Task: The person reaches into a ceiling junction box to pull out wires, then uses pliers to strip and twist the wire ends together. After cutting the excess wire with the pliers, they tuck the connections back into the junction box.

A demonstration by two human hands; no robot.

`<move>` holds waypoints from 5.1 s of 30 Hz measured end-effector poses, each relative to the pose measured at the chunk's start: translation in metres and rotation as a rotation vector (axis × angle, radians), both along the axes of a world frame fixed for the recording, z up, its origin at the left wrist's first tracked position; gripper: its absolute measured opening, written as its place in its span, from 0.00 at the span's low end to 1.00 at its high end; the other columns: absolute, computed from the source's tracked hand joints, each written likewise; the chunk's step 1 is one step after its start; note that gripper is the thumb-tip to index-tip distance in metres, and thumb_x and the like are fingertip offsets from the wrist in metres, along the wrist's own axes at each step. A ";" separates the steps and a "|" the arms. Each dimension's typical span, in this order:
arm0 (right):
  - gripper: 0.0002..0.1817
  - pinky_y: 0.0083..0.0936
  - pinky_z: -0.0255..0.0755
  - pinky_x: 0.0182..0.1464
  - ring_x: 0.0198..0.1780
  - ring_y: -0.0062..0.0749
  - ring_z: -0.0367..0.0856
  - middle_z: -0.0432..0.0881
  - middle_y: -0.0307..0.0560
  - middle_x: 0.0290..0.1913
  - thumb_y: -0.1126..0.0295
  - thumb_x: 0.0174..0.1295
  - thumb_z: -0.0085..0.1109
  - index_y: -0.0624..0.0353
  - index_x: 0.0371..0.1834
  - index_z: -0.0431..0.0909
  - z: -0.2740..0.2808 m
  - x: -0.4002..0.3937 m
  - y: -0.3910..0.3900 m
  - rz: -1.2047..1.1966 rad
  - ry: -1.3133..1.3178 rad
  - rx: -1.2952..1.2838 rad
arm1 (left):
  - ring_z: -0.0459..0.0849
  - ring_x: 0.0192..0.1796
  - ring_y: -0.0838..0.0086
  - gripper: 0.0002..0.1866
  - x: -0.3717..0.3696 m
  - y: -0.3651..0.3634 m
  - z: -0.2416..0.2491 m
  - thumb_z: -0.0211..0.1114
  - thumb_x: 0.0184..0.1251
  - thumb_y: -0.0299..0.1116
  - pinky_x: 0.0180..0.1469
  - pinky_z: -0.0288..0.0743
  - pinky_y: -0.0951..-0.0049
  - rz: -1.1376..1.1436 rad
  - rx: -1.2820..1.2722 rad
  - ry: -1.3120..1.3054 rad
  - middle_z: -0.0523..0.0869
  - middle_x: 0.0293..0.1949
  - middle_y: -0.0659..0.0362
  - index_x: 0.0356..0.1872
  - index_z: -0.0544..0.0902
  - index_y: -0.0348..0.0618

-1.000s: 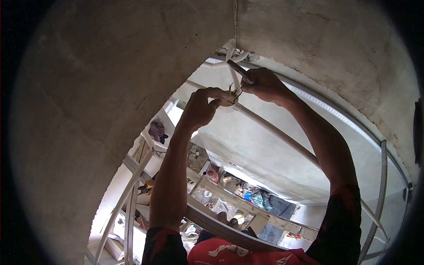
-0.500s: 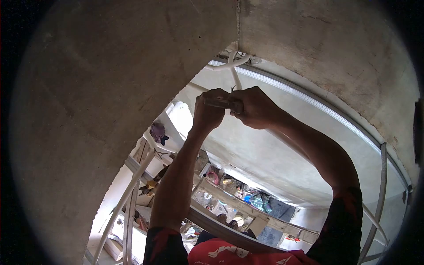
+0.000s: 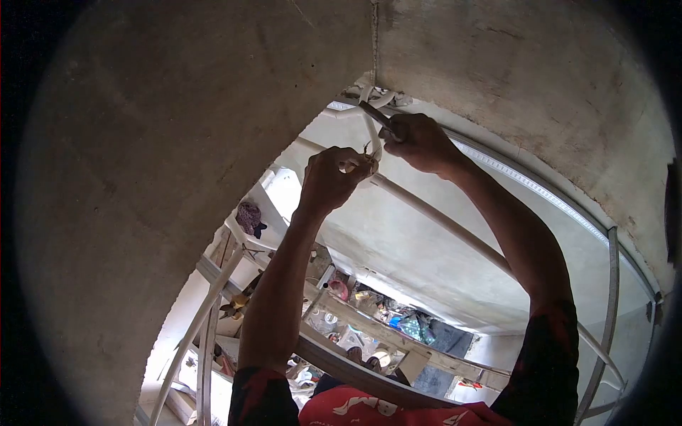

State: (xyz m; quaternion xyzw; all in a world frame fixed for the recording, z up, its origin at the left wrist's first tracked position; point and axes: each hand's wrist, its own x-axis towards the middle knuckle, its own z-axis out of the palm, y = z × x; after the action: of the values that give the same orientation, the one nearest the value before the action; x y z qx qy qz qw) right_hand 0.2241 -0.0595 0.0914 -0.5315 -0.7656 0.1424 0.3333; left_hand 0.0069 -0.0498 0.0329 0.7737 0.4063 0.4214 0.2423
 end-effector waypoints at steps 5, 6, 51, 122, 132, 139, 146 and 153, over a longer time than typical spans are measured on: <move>0.07 0.33 0.75 0.42 0.36 0.31 0.82 0.87 0.46 0.33 0.68 0.61 0.68 0.60 0.37 0.86 -0.008 -0.011 0.000 0.105 0.071 -0.149 | 0.91 0.48 0.58 0.17 -0.006 -0.003 0.007 0.77 0.64 0.47 0.54 0.81 0.58 -0.012 -0.038 0.106 0.92 0.43 0.47 0.39 0.93 0.42; 0.07 0.34 0.75 0.43 0.36 0.32 0.83 0.87 0.47 0.33 0.67 0.61 0.68 0.59 0.36 0.86 -0.006 -0.014 -0.001 0.081 0.003 -0.124 | 0.91 0.48 0.58 0.17 -0.007 -0.003 0.008 0.77 0.64 0.47 0.54 0.81 0.58 -0.013 -0.038 0.108 0.92 0.43 0.47 0.39 0.93 0.42; 0.09 0.44 0.74 0.41 0.36 0.50 0.81 0.81 0.55 0.31 0.68 0.62 0.68 0.63 0.34 0.79 -0.032 -0.002 0.026 0.090 -0.076 0.188 | 0.86 0.49 0.57 0.15 0.015 -0.015 -0.009 0.80 0.59 0.39 0.50 0.81 0.56 0.171 0.383 0.060 0.86 0.41 0.52 0.39 0.85 0.41; 0.11 0.35 0.76 0.47 0.42 0.32 0.84 0.87 0.47 0.39 0.70 0.62 0.72 0.61 0.44 0.84 -0.028 -0.003 0.010 0.011 0.131 -0.086 | 0.87 0.40 0.55 0.04 0.035 0.002 -0.025 0.71 0.62 0.27 0.44 0.79 0.53 0.202 0.422 0.062 0.86 0.37 0.52 0.37 0.90 0.42; 0.09 0.42 0.81 0.46 0.41 0.50 0.89 0.88 0.55 0.37 0.75 0.61 0.66 0.60 0.45 0.82 -0.032 0.001 0.015 0.059 -0.047 0.146 | 0.87 0.39 0.57 0.03 0.030 0.004 -0.019 0.67 0.65 0.26 0.43 0.82 0.57 0.135 0.321 0.033 0.85 0.33 0.51 0.36 0.87 0.39; 0.12 0.47 0.79 0.50 0.46 0.55 0.85 0.86 0.56 0.40 0.78 0.59 0.62 0.58 0.47 0.79 -0.037 0.006 0.020 0.196 -0.184 0.249 | 0.90 0.43 0.56 0.04 0.031 0.003 -0.020 0.69 0.65 0.27 0.44 0.83 0.55 0.119 0.379 0.033 0.89 0.40 0.48 0.38 0.87 0.39; 0.08 0.47 0.79 0.47 0.43 0.54 0.86 0.86 0.57 0.37 0.77 0.57 0.63 0.61 0.40 0.80 -0.037 -0.012 0.012 -0.024 -0.030 0.096 | 0.89 0.36 0.57 0.05 0.030 0.007 -0.022 0.74 0.62 0.29 0.40 0.82 0.58 0.149 0.307 0.089 0.89 0.35 0.51 0.37 0.87 0.41; 0.04 0.31 0.71 0.30 0.25 0.29 0.77 0.80 0.44 0.24 0.78 0.54 0.67 0.65 0.31 0.81 -0.027 -0.017 0.019 -0.230 0.371 -0.463 | 0.88 0.36 0.55 0.04 0.030 0.006 -0.020 0.74 0.60 0.26 0.40 0.81 0.54 0.096 0.365 0.042 0.87 0.33 0.51 0.32 0.87 0.39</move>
State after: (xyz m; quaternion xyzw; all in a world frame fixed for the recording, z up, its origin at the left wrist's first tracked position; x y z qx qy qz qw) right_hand 0.2067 -0.0402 0.0642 -0.6415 -0.5738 0.3687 0.3512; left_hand 0.0372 -0.0441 0.0127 0.7932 0.3645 0.4828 0.0691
